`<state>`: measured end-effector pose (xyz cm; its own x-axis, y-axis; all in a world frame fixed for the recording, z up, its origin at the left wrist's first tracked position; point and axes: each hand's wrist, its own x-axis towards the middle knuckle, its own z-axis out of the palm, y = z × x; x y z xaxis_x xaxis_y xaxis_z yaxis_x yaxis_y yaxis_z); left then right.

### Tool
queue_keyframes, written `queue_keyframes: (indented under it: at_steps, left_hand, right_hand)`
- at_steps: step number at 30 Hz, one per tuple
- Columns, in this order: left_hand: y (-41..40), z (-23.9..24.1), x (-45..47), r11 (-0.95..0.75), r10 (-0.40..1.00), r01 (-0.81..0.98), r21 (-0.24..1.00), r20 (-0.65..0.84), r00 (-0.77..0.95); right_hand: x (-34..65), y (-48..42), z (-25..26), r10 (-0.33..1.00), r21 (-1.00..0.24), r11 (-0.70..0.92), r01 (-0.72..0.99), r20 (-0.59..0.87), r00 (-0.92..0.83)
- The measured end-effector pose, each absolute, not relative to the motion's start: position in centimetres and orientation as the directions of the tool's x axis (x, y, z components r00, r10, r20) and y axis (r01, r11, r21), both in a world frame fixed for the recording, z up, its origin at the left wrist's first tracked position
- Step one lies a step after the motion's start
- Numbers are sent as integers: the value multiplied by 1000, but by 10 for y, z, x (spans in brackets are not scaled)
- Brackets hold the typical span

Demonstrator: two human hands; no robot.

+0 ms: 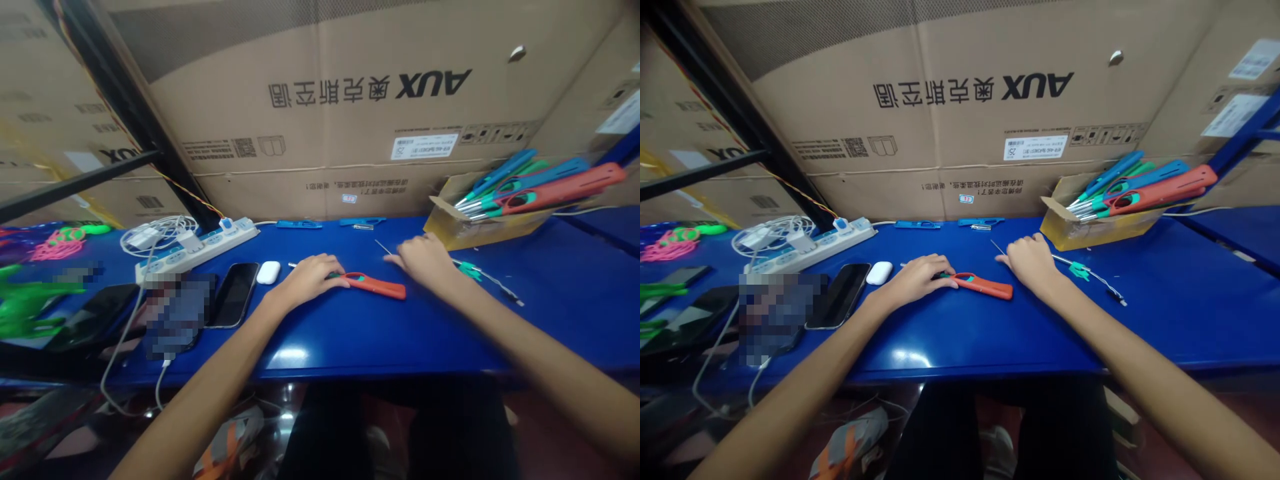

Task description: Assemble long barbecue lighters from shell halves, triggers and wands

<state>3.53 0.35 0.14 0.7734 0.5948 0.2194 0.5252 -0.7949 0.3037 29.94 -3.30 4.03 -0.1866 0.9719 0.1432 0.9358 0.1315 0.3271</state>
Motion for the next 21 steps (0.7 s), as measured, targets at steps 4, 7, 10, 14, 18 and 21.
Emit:
queue_keyframes:
  at_steps: [4,7,10,14,18,21]
  left_hand:
    - [7,-3,34,-762,648,604,235,296,702]
    - [9,-3,30,-740,664,634,223,389,639]
    - [12,3,24,-737,654,640,219,474,590]
    - [15,6,18,-733,631,660,165,528,569]
    - [10,4,21,-754,590,639,152,584,558]
    - [0,6,29,-798,503,583,152,702,505]
  right_hand:
    - [279,-10,57,903,75,389,918,166,-396]
    - [261,-13,49,839,-23,524,852,189,-511]
    - [244,-23,34,880,38,426,904,212,-424]
    - [232,-29,25,922,59,316,947,217,-321]
    - [232,-28,21,940,40,270,962,206,-273]
    - [239,-24,19,972,-42,147,988,190,-136]
